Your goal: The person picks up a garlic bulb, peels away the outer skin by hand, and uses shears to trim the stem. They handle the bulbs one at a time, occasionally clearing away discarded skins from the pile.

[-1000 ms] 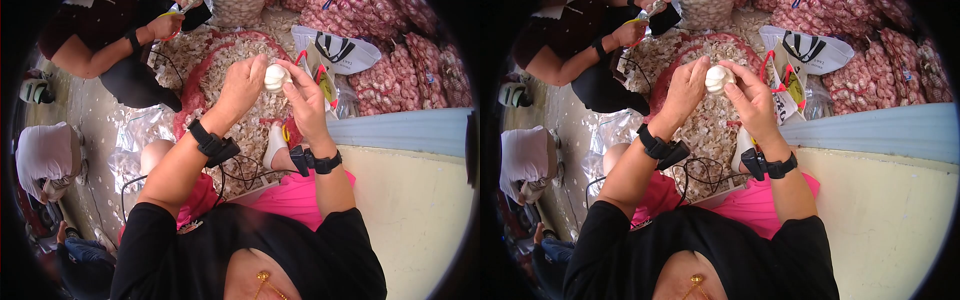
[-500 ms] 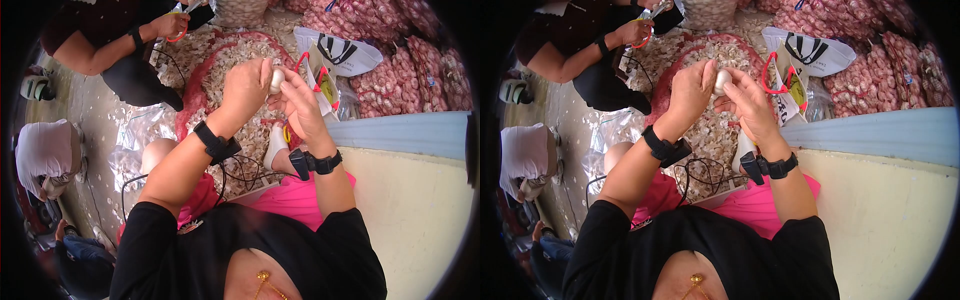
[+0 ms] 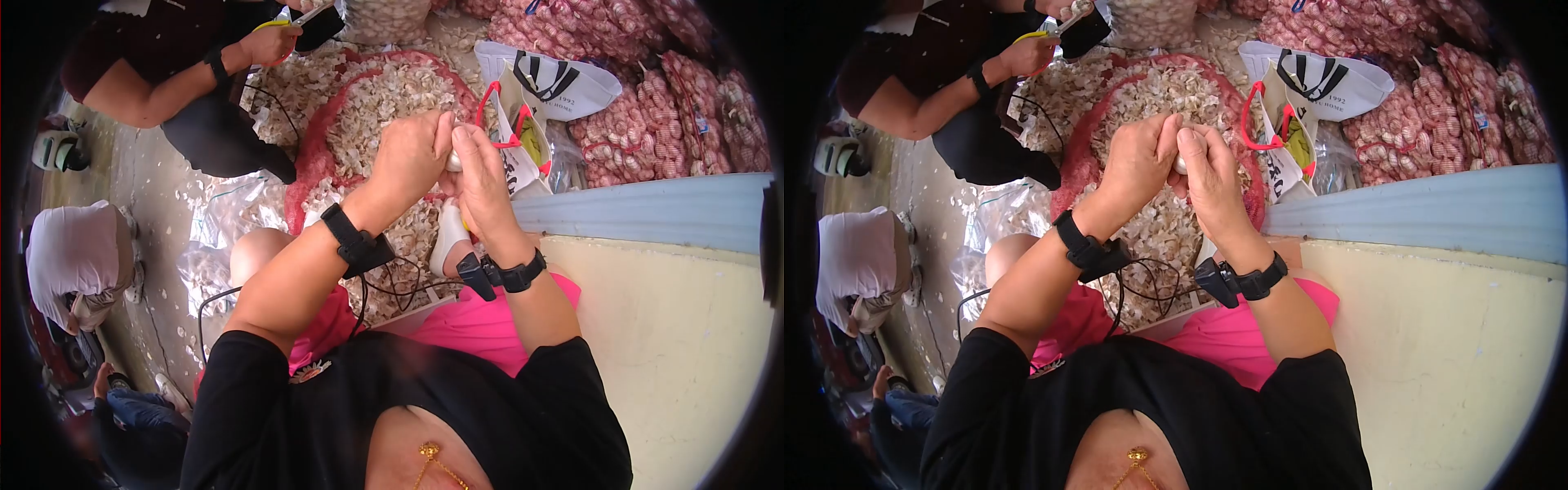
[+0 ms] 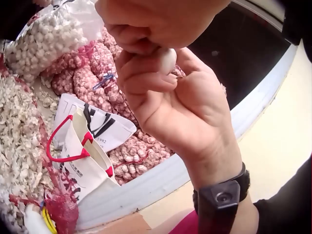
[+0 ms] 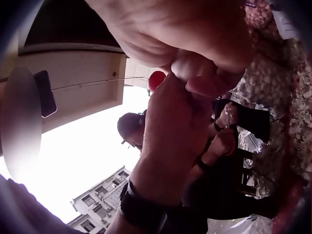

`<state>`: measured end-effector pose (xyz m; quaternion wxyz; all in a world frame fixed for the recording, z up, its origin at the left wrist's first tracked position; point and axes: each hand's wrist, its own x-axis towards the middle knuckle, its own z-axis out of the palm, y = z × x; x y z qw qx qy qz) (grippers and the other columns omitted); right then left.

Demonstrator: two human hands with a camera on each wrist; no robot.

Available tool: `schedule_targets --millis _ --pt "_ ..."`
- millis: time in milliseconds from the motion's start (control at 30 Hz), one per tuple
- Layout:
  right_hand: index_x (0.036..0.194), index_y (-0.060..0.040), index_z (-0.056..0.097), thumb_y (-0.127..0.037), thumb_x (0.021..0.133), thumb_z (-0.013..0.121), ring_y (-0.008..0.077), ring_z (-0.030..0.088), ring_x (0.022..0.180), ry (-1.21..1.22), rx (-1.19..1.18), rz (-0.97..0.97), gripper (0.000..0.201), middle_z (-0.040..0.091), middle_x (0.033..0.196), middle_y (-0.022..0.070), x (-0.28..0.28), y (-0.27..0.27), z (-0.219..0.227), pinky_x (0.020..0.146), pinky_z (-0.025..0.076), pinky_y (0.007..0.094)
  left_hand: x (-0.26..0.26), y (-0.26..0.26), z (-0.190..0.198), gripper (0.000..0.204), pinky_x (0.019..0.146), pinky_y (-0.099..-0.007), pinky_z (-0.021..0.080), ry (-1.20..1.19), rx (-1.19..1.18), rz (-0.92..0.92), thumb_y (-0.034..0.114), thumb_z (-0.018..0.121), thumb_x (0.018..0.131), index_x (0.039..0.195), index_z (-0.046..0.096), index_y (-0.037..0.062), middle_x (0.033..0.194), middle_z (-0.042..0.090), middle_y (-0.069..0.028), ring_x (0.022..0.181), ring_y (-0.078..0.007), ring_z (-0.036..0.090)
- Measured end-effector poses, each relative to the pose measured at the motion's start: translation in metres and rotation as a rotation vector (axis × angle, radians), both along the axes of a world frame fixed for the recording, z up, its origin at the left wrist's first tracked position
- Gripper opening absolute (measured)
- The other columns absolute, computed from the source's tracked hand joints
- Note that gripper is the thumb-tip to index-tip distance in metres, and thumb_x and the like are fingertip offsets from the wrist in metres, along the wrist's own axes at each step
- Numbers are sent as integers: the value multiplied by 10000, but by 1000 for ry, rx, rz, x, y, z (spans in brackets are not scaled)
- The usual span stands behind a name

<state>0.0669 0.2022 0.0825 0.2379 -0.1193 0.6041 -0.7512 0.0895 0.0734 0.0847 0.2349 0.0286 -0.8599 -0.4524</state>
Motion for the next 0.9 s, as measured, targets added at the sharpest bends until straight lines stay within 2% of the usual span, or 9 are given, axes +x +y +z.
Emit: schedule_targets --millis 33,133,167,300,367,633,700,833,900 --pt "1141 -29 548 -405 1019 473 108 550 671 -74 -95 -39 403 605 926 66 -2 1 -2 518 400 245 -2 0 -2 387 515 -391 454 -48 97 2 302 481 1023 823 595 -9 568 553 -134 518 -265 574" --pt "1153 -25 539 -418 1021 435 130 550 658 -297 -333 -48 427 607 944 74 -14 5 6 510 394 254 -3 -6 5 413 558 -453 463 -239 391 22 281 487 1008 741 596 -14 607 590 -206 613 -400 608" --pt "1167 -24 532 -438 1018 405 147 549 653 -326 -344 3 458 609 966 82 -16 5 12 507 393 261 -4 -11 5 388 538 -431 457 -277 546 -4 310 494 1009 813 611 -3 605 583 -184 571 -372 596" --pt "1158 -42 536 -449 1013 410 136 546 652 -243 -312 4 449 610 944 67 -17 9 15 513 396 261 1 -12 11 325 534 -416 460 -105 393 11 319 513 998 931 612 17 658 597 -168 602 -360 611" --pt "1126 -70 548 -456 1015 408 109 548 663 -260 -285 -103 426 609 895 40 -17 9 13 496 390 242 10 -10 19 271 547 -425 480 -52 -184 -88 302 544 977 983 585 33 752 609 -154 653 -355 630" --pt "1032 -104 559 -559 1002 397 76 490 511 -364 -278 -39 484 577 785 10 -16 10 1 384 312 212 9 -1 9 177 585 -436 464 123 -210 -234 202 571 958 889 525 46 795 569 -157 699 -386 582" --pt "1015 -106 556 -574 1000 391 79 474 482 -387 -281 -36 496 568 769 8 -15 9 4 372 298 212 7 -2 7 132 580 -389 472 107 -164 -72 163 568 965 924 541 40 775 565 -132 655 -322 597" --pt "972 -94 555 -611 1003 336 78 463 464 -307 -248 -80 562 540 707 6 -12 6 16 358 278 207 0 -7 10 124 624 -310 486 97 223 -109 146 600 959 1003 583 31 806 559 -80 682 -176 587" --pt "967 -90 555 -624 1001 319 78 457 455 -264 -193 -113 585 532 685 8 -12 6 15 352 273 209 4 -6 17 125 630 -313 487 129 138 -168 141 608 954 1005 584 29 832 564 -88 709 -183 592"
